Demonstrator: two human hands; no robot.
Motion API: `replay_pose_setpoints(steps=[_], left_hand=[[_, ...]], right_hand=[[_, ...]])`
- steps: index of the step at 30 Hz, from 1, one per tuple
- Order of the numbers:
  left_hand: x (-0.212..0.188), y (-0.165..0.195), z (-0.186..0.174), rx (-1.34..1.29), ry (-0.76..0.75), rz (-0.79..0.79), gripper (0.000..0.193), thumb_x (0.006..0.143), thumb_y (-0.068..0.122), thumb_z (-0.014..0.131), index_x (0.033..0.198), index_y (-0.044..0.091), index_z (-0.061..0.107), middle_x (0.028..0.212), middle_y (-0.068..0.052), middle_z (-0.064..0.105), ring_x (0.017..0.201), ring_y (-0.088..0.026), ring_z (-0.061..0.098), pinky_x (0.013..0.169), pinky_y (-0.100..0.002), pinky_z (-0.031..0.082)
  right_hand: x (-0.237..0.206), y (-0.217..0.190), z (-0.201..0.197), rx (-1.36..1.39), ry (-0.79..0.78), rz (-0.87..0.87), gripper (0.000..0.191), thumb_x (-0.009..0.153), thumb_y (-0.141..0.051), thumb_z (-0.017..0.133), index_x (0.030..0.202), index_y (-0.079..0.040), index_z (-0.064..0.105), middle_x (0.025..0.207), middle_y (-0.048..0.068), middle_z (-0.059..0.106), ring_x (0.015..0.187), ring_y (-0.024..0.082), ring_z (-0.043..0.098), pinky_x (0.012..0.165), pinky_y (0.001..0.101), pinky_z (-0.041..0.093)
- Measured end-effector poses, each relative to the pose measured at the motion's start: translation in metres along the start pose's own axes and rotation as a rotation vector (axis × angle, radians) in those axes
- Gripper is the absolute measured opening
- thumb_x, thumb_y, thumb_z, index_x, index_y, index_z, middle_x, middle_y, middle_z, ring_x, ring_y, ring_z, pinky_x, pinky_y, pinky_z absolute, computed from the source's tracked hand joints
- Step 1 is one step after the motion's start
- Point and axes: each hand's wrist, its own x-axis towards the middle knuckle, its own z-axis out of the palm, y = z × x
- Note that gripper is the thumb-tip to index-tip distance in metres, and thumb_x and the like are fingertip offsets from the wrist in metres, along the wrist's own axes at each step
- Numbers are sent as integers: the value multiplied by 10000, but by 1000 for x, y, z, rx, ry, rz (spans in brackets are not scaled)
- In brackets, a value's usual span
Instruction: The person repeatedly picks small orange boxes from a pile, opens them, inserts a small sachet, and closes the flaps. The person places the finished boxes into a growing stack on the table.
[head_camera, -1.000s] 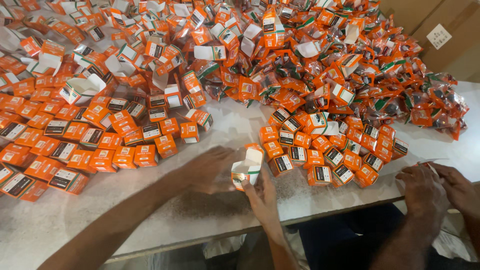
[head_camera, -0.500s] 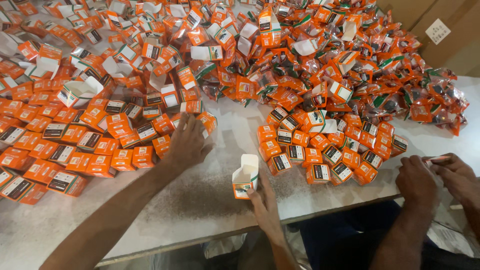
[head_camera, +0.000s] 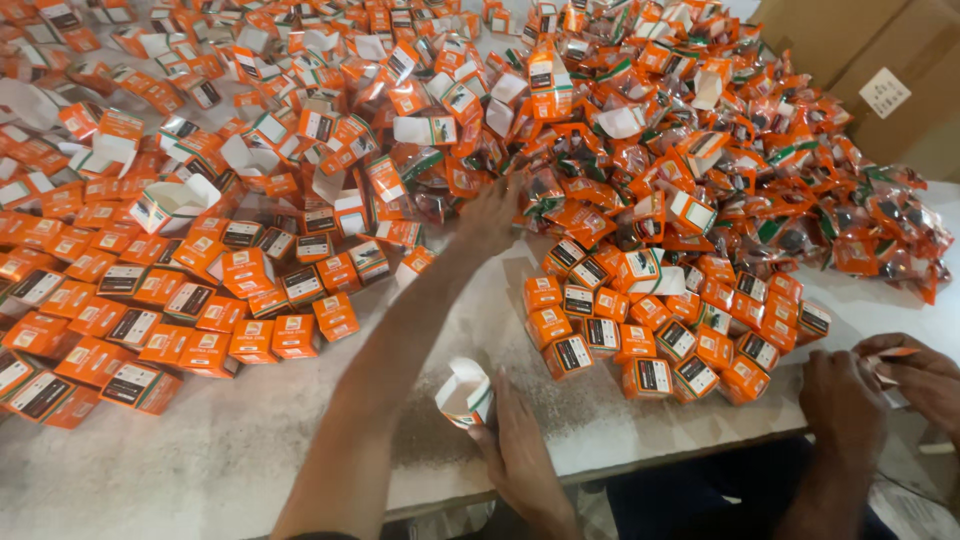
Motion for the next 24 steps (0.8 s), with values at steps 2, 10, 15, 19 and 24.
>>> replay_pose_setpoints(steps=[2, 10, 15, 19, 24], left_hand=[[-1, 1, 20, 282, -161, -24, 854, 790, 155, 757, 1505, -20, 325, 1239, -211, 612, 1106, -359, 597, 728, -458, 589], [-60, 13, -21, 188, -136, 58, 721, 891, 143, 701, 1542, 114, 392, 1067, -154, 685, 850, -289, 684, 627, -439, 569], [-122, 23, -125, -828, 53, -350, 258, 1057, 175, 636, 1280, 51, 602, 916, -135, 672, 711, -226, 656, 625, -388, 531], [-201, 64, -199, -1247, 143, -377, 206, 979, 126, 646, 1119, 67, 505, 1048, -78, 664, 901, -189, 725, 743, -339, 621], [-271, 109, -227, -148, 79, 298, 521, 713, 135, 741, 1224, 117, 641, 1197, -196, 667, 1036, -326, 705, 796, -462, 558]], right_hand=[[-2, 3, 0, 84, -76, 141, 793, 931, -198, 678, 1515, 131, 255, 1377, 316, 538, 1241, 491, 522, 1067, 527, 402], [-7, 7, 4, 25, -36, 192, 766, 959, -181, 663, 1536, 102, 247, 1423, 350, 478, 1283, 515, 488, 1043, 507, 421], [-6, 4, 8, 131, 38, 240, 829, 845, -184, 747, 1467, 90, 272, 1322, 243, 613, 1210, 464, 580, 1000, 493, 449], [-4, 3, 9, 20, -31, 83, 490, 842, -137, 766, 1281, -9, 588, 1290, 211, 662, 1156, 435, 632, 961, 479, 509], [-3, 4, 9, 51, -60, -17, 420, 828, -80, 736, 1230, -27, 627, 1251, 205, 683, 1156, 432, 644, 972, 475, 524]])
